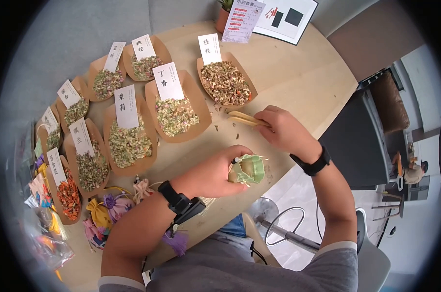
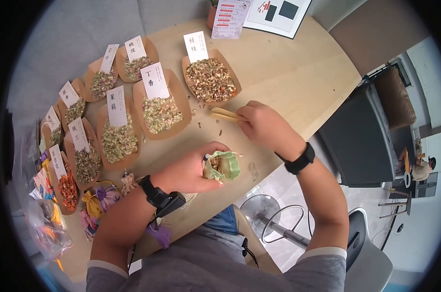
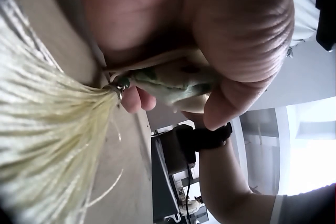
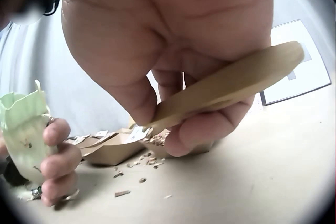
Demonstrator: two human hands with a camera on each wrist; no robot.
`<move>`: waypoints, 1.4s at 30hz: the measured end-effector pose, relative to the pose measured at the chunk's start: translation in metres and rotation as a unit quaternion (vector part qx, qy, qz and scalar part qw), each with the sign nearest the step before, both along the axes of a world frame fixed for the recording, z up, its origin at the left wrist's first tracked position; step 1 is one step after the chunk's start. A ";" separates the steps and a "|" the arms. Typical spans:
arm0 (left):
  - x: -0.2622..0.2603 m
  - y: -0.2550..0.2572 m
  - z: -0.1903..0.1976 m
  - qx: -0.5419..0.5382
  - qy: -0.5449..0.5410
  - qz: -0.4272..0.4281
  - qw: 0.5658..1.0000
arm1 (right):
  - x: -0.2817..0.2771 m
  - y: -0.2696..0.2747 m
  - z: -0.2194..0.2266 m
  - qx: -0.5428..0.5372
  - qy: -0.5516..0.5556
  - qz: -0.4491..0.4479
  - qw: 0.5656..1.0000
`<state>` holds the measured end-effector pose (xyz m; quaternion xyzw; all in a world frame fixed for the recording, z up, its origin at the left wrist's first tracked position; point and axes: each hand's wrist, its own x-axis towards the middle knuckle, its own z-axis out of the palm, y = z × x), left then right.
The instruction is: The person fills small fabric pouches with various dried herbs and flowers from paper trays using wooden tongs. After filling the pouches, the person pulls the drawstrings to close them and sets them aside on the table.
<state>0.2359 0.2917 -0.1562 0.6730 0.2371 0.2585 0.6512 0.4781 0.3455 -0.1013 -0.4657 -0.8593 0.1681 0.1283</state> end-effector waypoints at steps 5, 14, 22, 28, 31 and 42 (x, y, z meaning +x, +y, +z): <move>-0.001 -0.002 0.003 0.013 0.017 -0.007 1.000 | -0.022 -0.004 -0.016 0.049 -0.034 -0.039 0.997; -0.001 -0.001 -0.001 0.005 0.005 -0.016 1.000 | -0.029 -0.007 -0.026 0.049 -0.050 -0.058 0.996; 0.002 0.000 -0.004 -0.076 -0.035 0.040 0.996 | 0.000 -0.036 0.059 -0.018 0.080 -0.048 0.995; 0.004 -0.004 -0.008 -0.072 -0.039 0.105 0.991 | 0.016 -0.050 0.073 -0.090 0.101 0.037 0.990; 0.001 0.000 -0.007 -0.043 -0.022 0.044 0.998 | 0.012 -0.041 0.062 -0.084 0.082 -0.056 0.992; 0.001 0.000 -0.001 -0.045 -0.023 0.007 0.999 | 0.002 -0.035 -0.007 0.038 -0.033 -0.043 0.998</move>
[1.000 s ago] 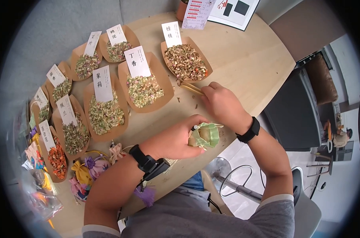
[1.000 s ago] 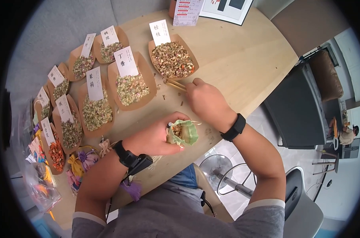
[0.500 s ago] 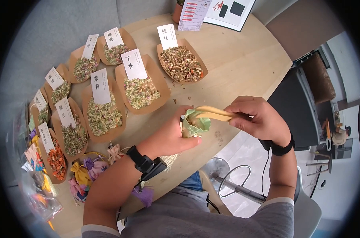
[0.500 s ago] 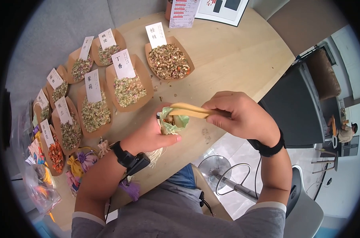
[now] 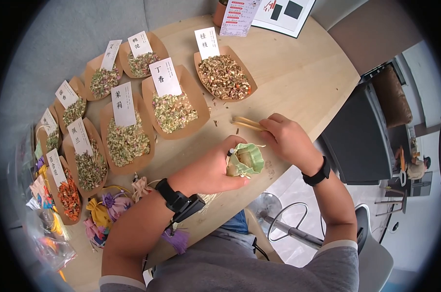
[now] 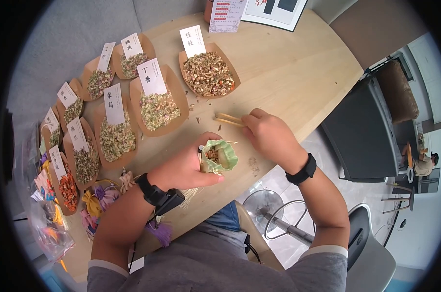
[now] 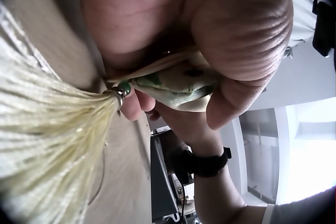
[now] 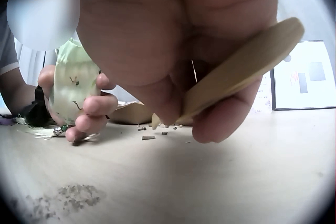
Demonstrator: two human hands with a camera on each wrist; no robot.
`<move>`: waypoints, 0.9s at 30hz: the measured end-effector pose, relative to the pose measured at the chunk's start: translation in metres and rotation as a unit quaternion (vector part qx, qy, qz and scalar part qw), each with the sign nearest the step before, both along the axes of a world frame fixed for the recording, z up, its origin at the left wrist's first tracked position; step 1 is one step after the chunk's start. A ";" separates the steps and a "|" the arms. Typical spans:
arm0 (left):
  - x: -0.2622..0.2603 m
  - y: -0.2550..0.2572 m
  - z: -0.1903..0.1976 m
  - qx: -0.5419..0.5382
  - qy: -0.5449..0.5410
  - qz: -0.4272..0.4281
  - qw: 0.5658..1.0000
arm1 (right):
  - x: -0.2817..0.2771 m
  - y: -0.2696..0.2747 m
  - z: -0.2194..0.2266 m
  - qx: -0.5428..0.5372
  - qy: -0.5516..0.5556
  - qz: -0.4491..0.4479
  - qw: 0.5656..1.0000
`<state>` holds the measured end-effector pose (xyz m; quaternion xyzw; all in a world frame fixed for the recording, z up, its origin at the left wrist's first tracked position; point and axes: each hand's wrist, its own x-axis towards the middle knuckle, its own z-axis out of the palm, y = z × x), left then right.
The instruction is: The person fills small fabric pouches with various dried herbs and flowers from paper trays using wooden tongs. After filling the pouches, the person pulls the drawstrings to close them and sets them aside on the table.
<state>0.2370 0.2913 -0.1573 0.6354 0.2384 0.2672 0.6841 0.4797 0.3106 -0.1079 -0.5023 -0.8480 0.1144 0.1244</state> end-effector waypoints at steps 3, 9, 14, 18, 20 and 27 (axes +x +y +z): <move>0.000 -0.001 -0.003 -0.012 -0.013 0.005 1.000 | 0.001 0.001 -0.003 -0.008 -0.009 0.003 1.000; -0.001 -0.001 -0.001 -0.048 -0.011 0.003 0.999 | 0.008 -0.002 0.019 -0.002 0.099 0.003 0.995; 0.002 -0.001 -0.008 -0.043 -0.016 0.019 0.999 | 0.014 -0.025 0.071 -0.103 0.177 0.011 0.979; 0.002 -0.002 -0.008 -0.065 -0.012 0.034 0.997 | 0.016 -0.031 0.075 -0.134 0.196 0.073 0.969; 0.001 -0.002 -0.007 -0.074 -0.013 0.033 0.997 | 0.017 -0.024 0.075 -0.121 0.200 0.061 0.970; -0.002 -0.001 0.006 -0.043 0.022 -0.018 0.999 | -0.013 0.016 0.002 -0.001 0.065 0.057 0.996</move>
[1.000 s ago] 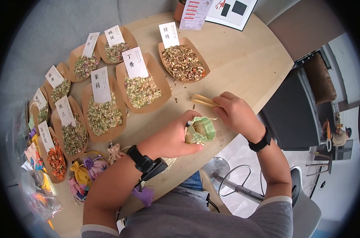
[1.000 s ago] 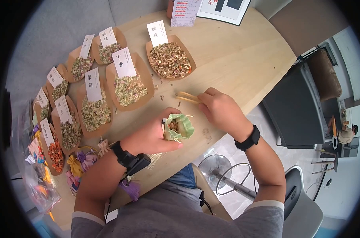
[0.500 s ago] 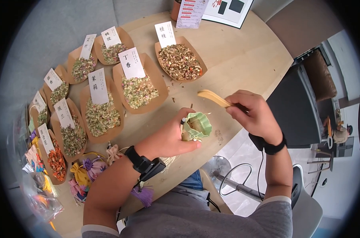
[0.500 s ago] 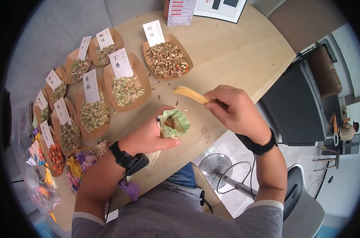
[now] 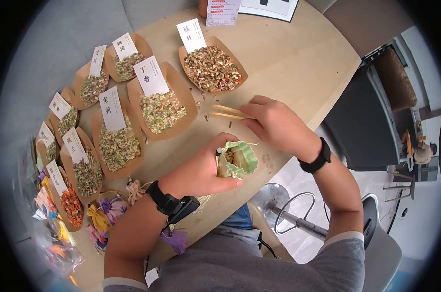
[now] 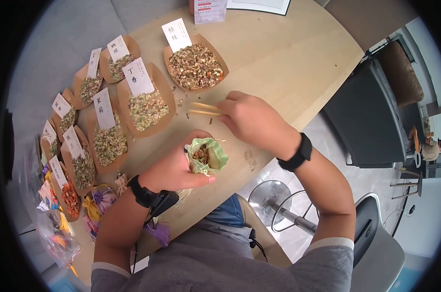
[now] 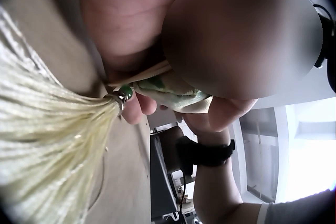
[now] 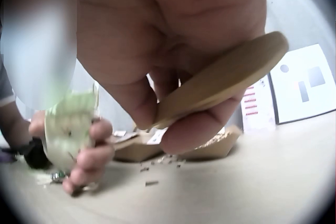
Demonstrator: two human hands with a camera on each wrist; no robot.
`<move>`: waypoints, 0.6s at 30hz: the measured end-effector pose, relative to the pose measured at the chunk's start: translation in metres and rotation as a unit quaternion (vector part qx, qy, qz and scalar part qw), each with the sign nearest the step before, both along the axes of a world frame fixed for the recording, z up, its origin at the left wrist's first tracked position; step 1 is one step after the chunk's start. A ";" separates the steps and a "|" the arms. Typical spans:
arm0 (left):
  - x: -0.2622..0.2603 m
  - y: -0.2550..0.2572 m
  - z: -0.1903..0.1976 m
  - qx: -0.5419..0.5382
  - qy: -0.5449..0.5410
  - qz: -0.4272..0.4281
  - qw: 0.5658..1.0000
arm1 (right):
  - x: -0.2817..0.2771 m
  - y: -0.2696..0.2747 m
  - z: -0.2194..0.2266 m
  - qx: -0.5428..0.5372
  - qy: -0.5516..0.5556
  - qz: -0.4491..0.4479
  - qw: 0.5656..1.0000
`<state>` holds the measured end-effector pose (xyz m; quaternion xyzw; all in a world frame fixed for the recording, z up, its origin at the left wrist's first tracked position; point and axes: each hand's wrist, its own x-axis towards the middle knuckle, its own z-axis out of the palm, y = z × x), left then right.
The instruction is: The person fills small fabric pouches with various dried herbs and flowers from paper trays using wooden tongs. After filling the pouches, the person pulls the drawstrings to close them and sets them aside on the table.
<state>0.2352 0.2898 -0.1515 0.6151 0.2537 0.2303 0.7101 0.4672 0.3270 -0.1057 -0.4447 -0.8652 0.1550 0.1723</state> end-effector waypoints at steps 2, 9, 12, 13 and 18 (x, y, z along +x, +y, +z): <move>-0.001 0.000 0.001 -0.010 0.010 -0.007 1.000 | -0.010 0.006 -0.005 0.016 -0.008 0.001 1.000; -0.001 -0.001 -0.002 -0.015 0.004 -0.012 1.000 | -0.022 0.024 -0.019 0.074 -0.049 0.014 0.996; -0.001 -0.001 -0.002 -0.016 0.004 -0.013 1.000 | -0.020 0.027 -0.023 0.070 -0.064 0.015 0.995; -0.001 -0.001 -0.001 -0.019 0.007 -0.015 1.000 | -0.019 0.028 -0.024 0.058 -0.072 0.016 0.996; -0.001 -0.001 -0.003 -0.012 0.008 -0.017 1.000 | -0.018 0.026 -0.027 0.045 -0.065 0.010 0.997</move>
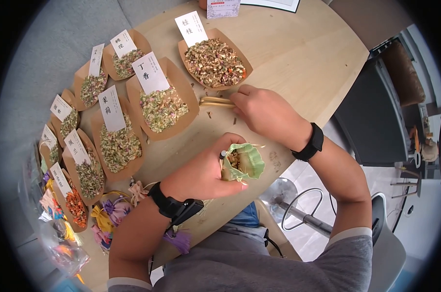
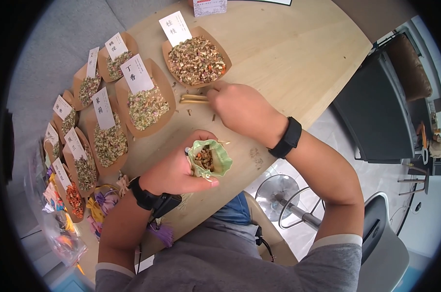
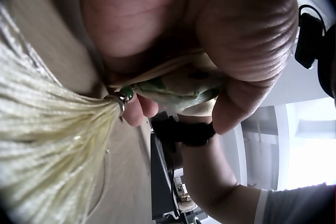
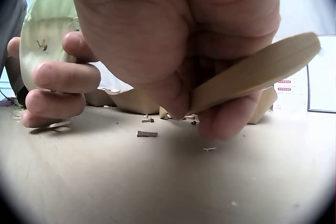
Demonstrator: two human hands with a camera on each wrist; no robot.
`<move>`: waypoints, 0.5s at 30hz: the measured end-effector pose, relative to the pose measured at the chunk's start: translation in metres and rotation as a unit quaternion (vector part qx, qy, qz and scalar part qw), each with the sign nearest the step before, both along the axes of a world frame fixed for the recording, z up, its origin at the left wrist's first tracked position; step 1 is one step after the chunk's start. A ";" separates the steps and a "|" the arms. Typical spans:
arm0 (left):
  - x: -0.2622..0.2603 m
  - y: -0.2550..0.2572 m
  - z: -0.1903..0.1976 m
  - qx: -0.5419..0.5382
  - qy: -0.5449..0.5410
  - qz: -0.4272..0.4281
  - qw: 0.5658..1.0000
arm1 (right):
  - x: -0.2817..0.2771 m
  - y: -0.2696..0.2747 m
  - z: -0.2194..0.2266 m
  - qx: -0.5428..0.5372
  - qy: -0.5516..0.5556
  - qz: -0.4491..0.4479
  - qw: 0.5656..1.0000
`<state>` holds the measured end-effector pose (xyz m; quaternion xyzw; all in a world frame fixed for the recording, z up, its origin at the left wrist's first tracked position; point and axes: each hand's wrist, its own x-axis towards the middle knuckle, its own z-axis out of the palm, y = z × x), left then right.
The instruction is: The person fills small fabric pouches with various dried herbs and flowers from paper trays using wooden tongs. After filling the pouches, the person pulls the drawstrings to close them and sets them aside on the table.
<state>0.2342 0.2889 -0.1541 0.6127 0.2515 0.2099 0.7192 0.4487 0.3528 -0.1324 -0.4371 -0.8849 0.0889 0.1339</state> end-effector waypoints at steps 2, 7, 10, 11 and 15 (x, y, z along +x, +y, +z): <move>0.000 0.000 0.001 -0.010 -0.001 -0.002 1.000 | 0.001 -0.001 0.001 -0.007 0.004 -0.001 1.000; 0.000 -0.001 0.002 -0.005 -0.013 0.023 1.000 | 0.018 -0.013 0.030 -0.019 0.089 0.011 0.996; 0.000 0.001 0.000 0.024 -0.008 0.026 0.999 | 0.038 -0.028 0.066 -0.059 0.123 0.035 0.990; 0.001 0.001 -0.001 0.024 -0.009 0.028 0.999 | 0.045 -0.035 0.077 -0.059 0.122 0.037 0.990; 0.002 0.000 -0.004 0.001 -0.007 0.040 0.999 | 0.057 -0.056 0.103 -0.242 0.181 0.039 0.952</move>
